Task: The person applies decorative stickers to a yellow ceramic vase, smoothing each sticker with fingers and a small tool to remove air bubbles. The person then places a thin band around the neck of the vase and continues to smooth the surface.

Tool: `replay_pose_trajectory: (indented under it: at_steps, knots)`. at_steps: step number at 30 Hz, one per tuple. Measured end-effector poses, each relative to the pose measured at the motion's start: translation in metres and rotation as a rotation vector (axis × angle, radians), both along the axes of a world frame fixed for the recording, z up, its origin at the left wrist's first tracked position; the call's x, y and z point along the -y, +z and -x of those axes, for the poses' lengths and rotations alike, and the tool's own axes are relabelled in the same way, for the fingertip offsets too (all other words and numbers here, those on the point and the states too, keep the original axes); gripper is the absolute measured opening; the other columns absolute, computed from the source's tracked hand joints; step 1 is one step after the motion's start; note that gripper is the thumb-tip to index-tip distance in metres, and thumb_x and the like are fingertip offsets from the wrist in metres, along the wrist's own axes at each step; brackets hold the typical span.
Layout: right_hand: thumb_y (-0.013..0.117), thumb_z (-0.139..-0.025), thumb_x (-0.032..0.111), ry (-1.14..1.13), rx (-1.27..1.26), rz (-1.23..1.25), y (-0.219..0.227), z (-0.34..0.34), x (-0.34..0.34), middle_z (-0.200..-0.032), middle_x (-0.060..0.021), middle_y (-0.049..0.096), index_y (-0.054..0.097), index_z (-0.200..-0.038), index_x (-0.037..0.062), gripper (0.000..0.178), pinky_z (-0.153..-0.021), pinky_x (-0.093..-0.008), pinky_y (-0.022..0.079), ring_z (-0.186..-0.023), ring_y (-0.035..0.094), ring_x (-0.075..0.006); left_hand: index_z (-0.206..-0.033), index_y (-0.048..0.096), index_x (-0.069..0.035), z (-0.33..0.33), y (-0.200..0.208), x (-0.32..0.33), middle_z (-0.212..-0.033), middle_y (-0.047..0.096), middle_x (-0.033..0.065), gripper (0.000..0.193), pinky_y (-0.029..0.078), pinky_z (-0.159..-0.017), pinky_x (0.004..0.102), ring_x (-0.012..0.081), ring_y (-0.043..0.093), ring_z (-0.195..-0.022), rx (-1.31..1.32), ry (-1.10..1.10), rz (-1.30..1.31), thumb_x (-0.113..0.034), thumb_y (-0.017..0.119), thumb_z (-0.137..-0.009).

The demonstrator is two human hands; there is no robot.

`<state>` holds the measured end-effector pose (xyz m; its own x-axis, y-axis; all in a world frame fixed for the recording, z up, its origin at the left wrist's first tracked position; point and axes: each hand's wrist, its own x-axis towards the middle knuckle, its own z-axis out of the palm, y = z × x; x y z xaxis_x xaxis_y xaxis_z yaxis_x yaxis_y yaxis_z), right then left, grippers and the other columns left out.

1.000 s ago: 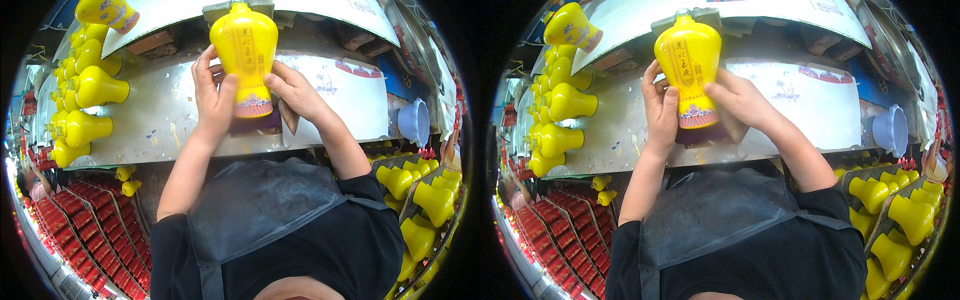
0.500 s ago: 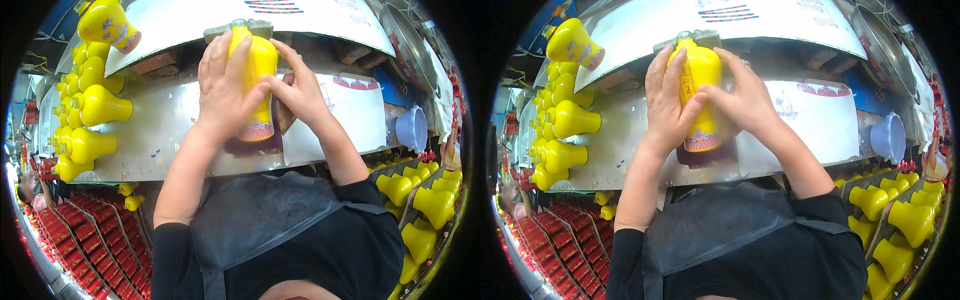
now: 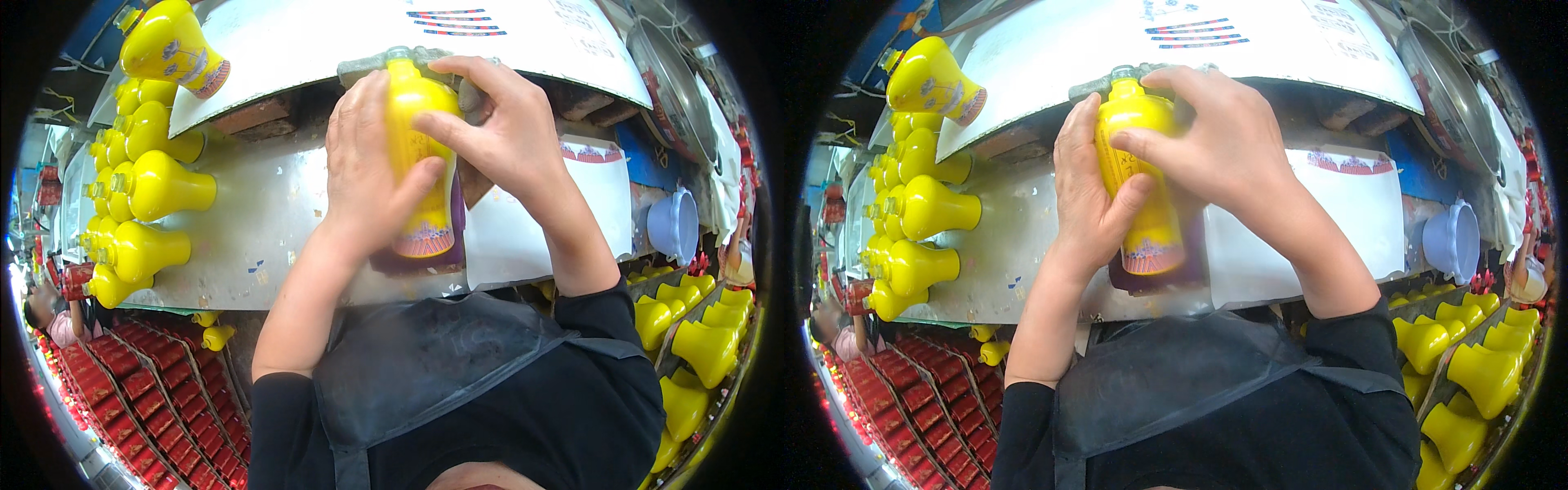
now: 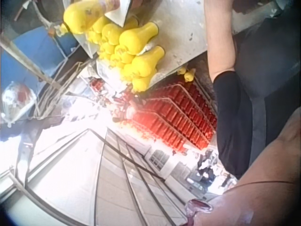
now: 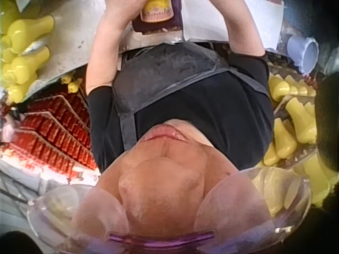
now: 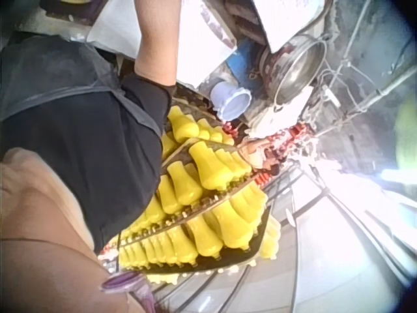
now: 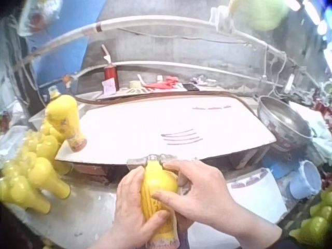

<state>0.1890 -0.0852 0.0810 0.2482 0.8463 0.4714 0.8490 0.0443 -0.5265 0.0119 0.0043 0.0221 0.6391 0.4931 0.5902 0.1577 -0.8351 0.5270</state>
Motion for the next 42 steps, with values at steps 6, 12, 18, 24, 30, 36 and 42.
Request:
replay_pose_trajectory:
  at_steps: [6,12,18,24,30,36,42]
  knots:
    - [0.073,-0.093,0.036,-0.014,0.064,0.063,0.011,-0.009,-0.018,-0.09,-0.0101,0.07,0.076,-0.108,0.0041,0.036,-0.063,-0.0292,0.053,-0.073,0.066,-0.0173,-0.156,0.029,0.001,-0.001,-0.001,0.0,-0.153,0.041,0.0244,0.09,0.025,-0.121,0.0547,0.043,0.037,-0.143,-0.018,0.027,-0.023,-0.044,0.07,-0.09]
    - [0.073,-0.095,0.021,0.088,0.434,-0.027,0.008,0.01,0.002,-0.091,-0.0124,0.066,0.076,-0.124,0.0146,0.029,-0.06,-0.0332,0.055,-0.07,0.065,-0.0224,-0.153,0.037,0.001,-0.002,-0.004,-0.004,-0.151,0.044,0.0242,0.081,0.029,-0.12,0.0536,0.0432,0.041,-0.14,0.019,0.026,-0.072,-0.044,0.067,-0.093]
    - [0.073,-0.096,0.023,0.006,0.644,0.019,0.011,0.018,0.011,-0.082,-0.0102,0.059,0.07,-0.136,0.0183,0.041,-0.053,-0.0298,0.051,-0.062,0.061,-0.0192,-0.152,0.038,0.002,-0.002,0.0,0.002,-0.151,0.044,0.0243,0.079,0.03,-0.119,0.0524,0.0429,0.042,-0.14,-0.052,0.074,-0.066,-0.037,0.07,-0.091]
    - [0.074,-0.093,0.02,0.077,0.685,-0.032,0.009,0.017,0.01,-0.08,-0.0081,0.054,0.067,-0.14,0.0192,0.048,-0.051,-0.0282,0.049,-0.062,0.06,-0.0172,-0.151,0.039,0.002,-0.004,0.003,0.002,-0.15,0.045,0.024,0.08,0.031,-0.119,0.052,0.0433,0.042,-0.14,-0.019,0.073,-0.033,-0.034,0.072,-0.088]
    - [0.074,-0.092,0.017,0.004,0.747,0.051,0.009,0.022,0.017,-0.081,-0.0062,0.052,0.064,-0.143,0.019,0.052,-0.051,-0.0282,0.049,-0.063,0.058,-0.0162,-0.15,0.04,0.001,-0.003,0.004,0.004,-0.149,0.045,0.0238,0.079,0.033,-0.117,0.0519,0.043,0.043,-0.138,-0.059,0.096,-0.094,-0.034,0.073,-0.088]
    - [0.072,-0.094,0.021,-0.044,0.763,0.054,0.005,0.029,0.019,-0.083,-0.0068,0.052,0.065,-0.142,0.0169,0.048,-0.053,-0.0281,0.049,-0.064,0.059,-0.0176,-0.151,0.04,0.001,-0.004,0.004,0.005,-0.149,0.046,0.0235,0.078,0.033,-0.117,0.0516,0.0427,0.043,-0.138,-0.075,0.113,-0.102,-0.038,0.071,-0.09]
    - [0.066,-0.096,0.04,-0.061,0.366,0.14,0.012,0.003,0.008,-0.092,-0.0178,0.067,0.072,-0.121,0.0038,0.044,-0.063,-0.0363,0.057,-0.075,0.069,-0.0296,-0.154,0.034,0.002,-0.001,0.004,0.005,-0.15,0.045,0.024,0.083,0.031,-0.118,0.0519,0.0428,0.041,-0.14,-0.04,0.083,-0.05,-0.042,0.068,-0.093]
